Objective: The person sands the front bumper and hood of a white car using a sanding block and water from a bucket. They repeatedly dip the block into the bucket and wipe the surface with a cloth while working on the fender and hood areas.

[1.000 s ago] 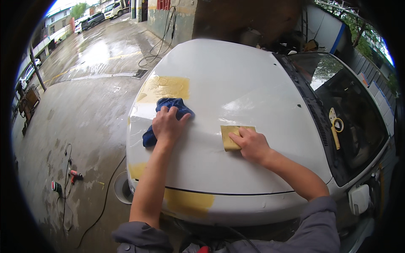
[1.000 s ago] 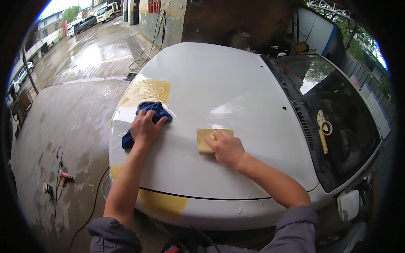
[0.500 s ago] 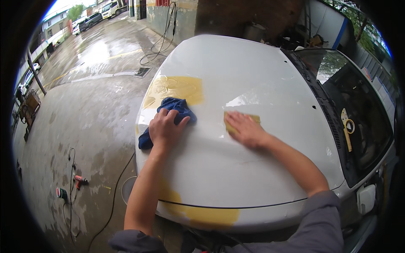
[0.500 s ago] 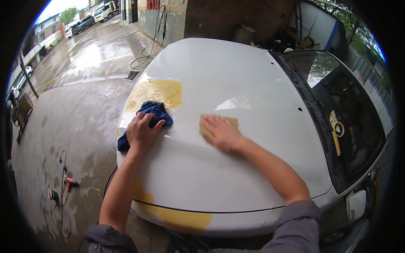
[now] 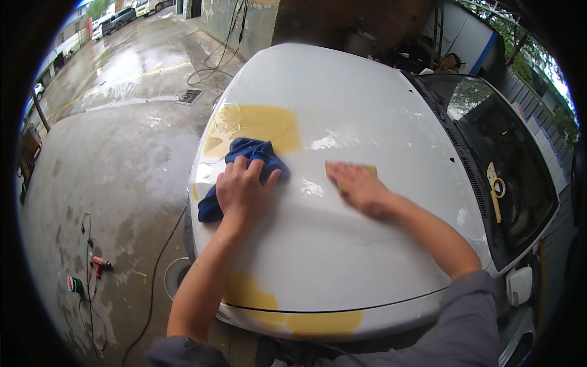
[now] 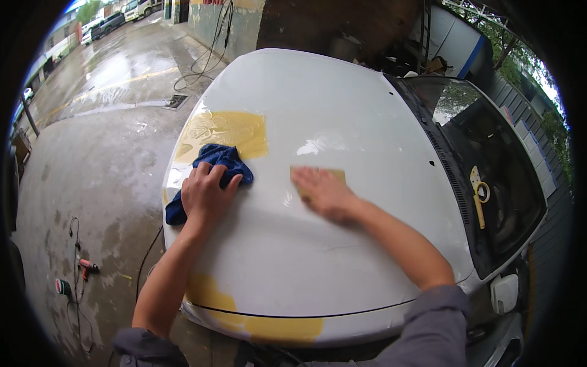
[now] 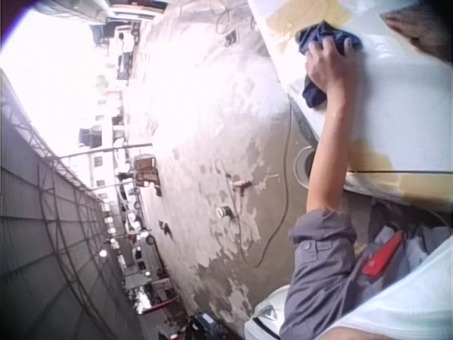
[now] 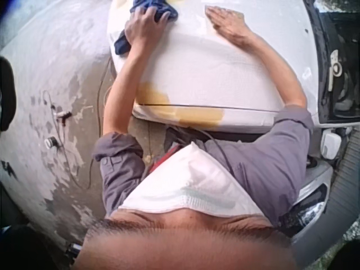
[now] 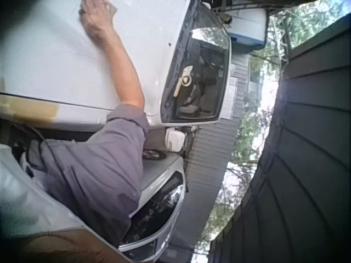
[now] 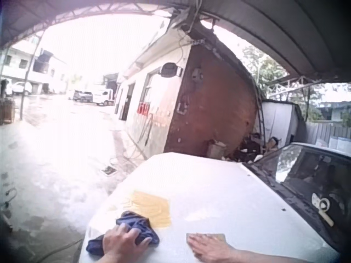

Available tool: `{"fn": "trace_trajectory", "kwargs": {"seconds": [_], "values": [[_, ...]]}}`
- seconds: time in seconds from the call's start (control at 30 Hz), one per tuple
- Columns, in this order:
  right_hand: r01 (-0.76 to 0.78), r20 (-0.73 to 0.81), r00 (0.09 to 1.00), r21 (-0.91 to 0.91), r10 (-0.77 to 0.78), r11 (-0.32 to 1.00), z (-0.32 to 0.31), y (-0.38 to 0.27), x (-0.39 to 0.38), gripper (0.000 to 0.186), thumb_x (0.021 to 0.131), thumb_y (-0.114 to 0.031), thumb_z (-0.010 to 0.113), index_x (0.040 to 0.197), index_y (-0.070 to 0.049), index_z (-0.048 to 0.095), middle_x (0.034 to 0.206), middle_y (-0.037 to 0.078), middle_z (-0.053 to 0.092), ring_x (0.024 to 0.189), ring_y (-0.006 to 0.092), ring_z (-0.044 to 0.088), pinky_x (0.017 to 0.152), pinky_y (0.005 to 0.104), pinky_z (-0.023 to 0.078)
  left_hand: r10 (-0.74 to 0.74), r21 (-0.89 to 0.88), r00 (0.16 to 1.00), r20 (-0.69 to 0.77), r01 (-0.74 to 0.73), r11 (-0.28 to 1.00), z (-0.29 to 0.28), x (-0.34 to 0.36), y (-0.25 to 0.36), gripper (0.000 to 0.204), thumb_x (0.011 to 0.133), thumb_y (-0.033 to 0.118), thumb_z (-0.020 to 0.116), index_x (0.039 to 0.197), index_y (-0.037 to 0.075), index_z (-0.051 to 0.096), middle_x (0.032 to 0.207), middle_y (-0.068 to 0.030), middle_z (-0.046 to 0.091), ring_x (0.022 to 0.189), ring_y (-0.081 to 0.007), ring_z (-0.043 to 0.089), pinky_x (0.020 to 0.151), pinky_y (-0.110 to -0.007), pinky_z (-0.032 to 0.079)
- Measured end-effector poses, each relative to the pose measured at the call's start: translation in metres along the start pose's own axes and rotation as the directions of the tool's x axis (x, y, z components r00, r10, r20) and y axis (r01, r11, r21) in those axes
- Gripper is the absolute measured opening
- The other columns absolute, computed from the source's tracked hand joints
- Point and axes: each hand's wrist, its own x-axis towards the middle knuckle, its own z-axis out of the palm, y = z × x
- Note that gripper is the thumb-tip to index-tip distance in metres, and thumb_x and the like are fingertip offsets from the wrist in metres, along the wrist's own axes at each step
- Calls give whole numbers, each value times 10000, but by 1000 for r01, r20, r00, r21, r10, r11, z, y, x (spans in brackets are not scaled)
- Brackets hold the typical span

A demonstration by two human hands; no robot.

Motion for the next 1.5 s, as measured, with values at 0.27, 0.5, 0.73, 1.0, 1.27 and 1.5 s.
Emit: {"fn": "trace_trajectory", "kwargs": {"seconds": [0.27,0.5,0.73,1.0,1.27,1.5], "values": [[-119,-73,990,55,123,991,1,9,69,623,1101,-400,366,1639,-105,262,1721,124,223,1599,306,167,1301,487,127,14,-13,1000,2,-14,1000,-2,0,3,296,833,398,808,955,140,730,968,-75,647,921,-299,650,788,-437,513],[1,-82,997,-54,-5,999,-6,34,107,612,1101,-372,381,1633,-91,272,1724,116,227,1594,302,198,1294,486,160,39,24,999,-25,-38,999,-10,1,-11,280,814,402,808,907,155,715,930,-75,628,877,-287,633,727,-433,503],[-307,-178,932,73,316,949,-20,88,198,616,1101,-428,363,1603,-74,320,1705,134,268,1585,300,218,1281,490,197,39,-80,998,52,-35,996,2,6,8,281,816,377,826,969,156,742,959,-71,641,925,-296,645,805,-444,509],[51,-64,997,52,-47,997,-13,26,139,608,1102,-355,390,1639,-93,275,1721,109,244,1596,303,193,1289,490,152,4,16,999,40,-5,1000,-14,2,-20,273,806,392,824,953,181,732,949,-53,621,908,-286,634,764,-439,491],[-219,-202,950,114,239,969,-12,91,203,635,1095,-438,353,1627,-94,317,1698,112,303,1584,267,232,1288,450,161,70,-132,995,66,-61,989,1,7,4,265,825,363,813,966,153,732,955,-71,631,896,-294,636,772,-441,488],[14,-60,998,124,-7,992,-10,27,124,566,1098,-332,399,1620,-125,325,1712,105,263,1595,286,202,1289,490,158,-21,-19,997,79,23,1000,-10,2,-19,264,824,368,815,968,163,732,953,-68,630,901,-286,635,782,-436,486]]}}
